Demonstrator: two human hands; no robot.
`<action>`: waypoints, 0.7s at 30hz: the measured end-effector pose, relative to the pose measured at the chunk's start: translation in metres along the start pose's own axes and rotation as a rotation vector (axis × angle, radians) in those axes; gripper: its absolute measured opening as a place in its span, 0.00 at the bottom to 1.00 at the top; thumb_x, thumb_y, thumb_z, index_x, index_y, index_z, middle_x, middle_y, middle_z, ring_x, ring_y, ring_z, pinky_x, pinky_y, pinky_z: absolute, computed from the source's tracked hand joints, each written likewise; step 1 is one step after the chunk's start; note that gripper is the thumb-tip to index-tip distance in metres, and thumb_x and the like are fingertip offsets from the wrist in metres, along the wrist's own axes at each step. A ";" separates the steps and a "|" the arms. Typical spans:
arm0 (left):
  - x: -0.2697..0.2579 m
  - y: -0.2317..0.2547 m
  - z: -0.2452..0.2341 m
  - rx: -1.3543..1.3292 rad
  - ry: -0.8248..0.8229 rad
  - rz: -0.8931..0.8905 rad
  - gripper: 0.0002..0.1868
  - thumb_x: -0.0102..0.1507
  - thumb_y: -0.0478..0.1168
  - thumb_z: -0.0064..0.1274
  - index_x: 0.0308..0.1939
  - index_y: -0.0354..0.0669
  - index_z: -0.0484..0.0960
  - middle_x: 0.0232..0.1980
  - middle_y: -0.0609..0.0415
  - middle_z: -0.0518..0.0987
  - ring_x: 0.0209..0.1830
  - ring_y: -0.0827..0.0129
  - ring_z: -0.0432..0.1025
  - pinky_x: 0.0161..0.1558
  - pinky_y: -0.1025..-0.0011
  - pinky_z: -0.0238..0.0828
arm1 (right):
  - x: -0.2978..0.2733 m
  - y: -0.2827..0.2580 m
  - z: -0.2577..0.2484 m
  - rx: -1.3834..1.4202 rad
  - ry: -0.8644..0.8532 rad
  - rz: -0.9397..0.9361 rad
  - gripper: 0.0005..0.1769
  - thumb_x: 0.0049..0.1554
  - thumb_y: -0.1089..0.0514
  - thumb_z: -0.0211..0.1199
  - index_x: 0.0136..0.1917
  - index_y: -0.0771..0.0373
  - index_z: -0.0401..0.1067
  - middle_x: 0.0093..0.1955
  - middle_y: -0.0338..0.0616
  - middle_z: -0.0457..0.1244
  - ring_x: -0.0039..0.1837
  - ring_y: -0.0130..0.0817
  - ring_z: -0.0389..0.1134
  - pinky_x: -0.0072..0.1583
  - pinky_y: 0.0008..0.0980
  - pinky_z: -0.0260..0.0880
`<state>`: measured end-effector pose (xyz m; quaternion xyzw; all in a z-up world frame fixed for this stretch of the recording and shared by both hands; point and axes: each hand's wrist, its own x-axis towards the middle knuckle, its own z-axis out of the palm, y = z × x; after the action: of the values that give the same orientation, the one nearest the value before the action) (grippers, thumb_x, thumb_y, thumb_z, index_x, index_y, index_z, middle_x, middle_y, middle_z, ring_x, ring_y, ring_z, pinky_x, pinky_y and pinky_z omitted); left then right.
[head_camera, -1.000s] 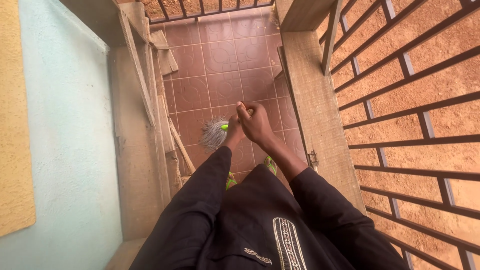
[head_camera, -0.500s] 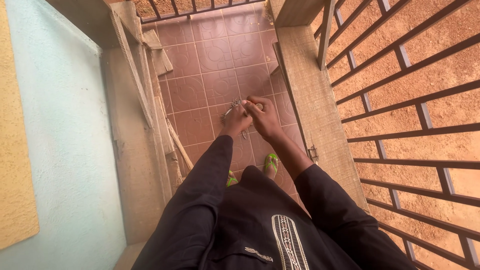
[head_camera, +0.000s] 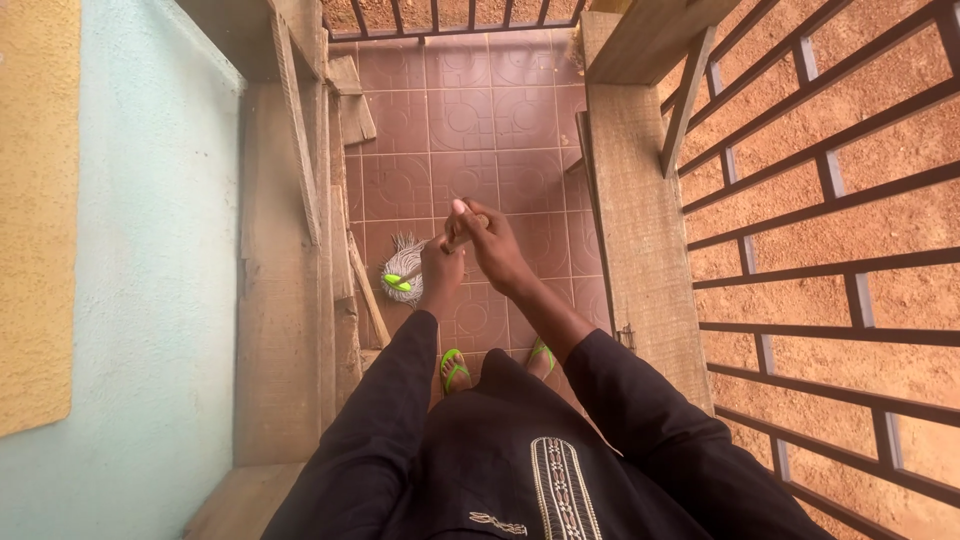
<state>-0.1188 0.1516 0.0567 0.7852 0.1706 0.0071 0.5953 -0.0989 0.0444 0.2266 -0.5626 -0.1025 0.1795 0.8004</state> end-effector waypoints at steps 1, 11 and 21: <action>0.003 -0.006 0.008 -0.002 0.004 0.001 0.10 0.64 0.40 0.52 0.35 0.33 0.78 0.28 0.43 0.79 0.27 0.57 0.76 0.33 0.58 0.69 | 0.000 0.009 -0.019 -0.002 -0.004 -0.001 0.19 0.68 0.53 0.49 0.35 0.61 0.60 0.35 0.37 0.58 0.42 0.27 0.59 0.49 0.31 0.62; 0.004 -0.020 0.121 -0.042 -0.259 0.039 0.14 0.66 0.42 0.53 0.36 0.32 0.72 0.29 0.50 0.74 0.30 0.70 0.67 0.32 0.62 0.65 | -0.042 -0.030 -0.079 -0.551 0.114 0.043 0.28 0.69 0.50 0.41 0.31 0.67 0.57 0.28 0.43 0.51 0.34 0.34 0.51 0.42 0.38 0.59; -0.010 -0.021 0.198 -0.425 -0.404 0.341 0.18 0.66 0.44 0.56 0.54 0.35 0.74 0.50 0.54 0.75 0.54 0.69 0.69 0.54 0.68 0.66 | -0.063 -0.014 -0.117 -0.845 -0.050 0.023 0.22 0.64 0.51 0.56 0.34 0.69 0.66 0.28 0.48 0.54 0.36 0.38 0.57 0.48 0.41 0.62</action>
<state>-0.0913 -0.0307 -0.0189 0.6463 -0.0898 -0.0138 0.7576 -0.1108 -0.0862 0.2017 -0.8380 -0.1804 0.1441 0.4945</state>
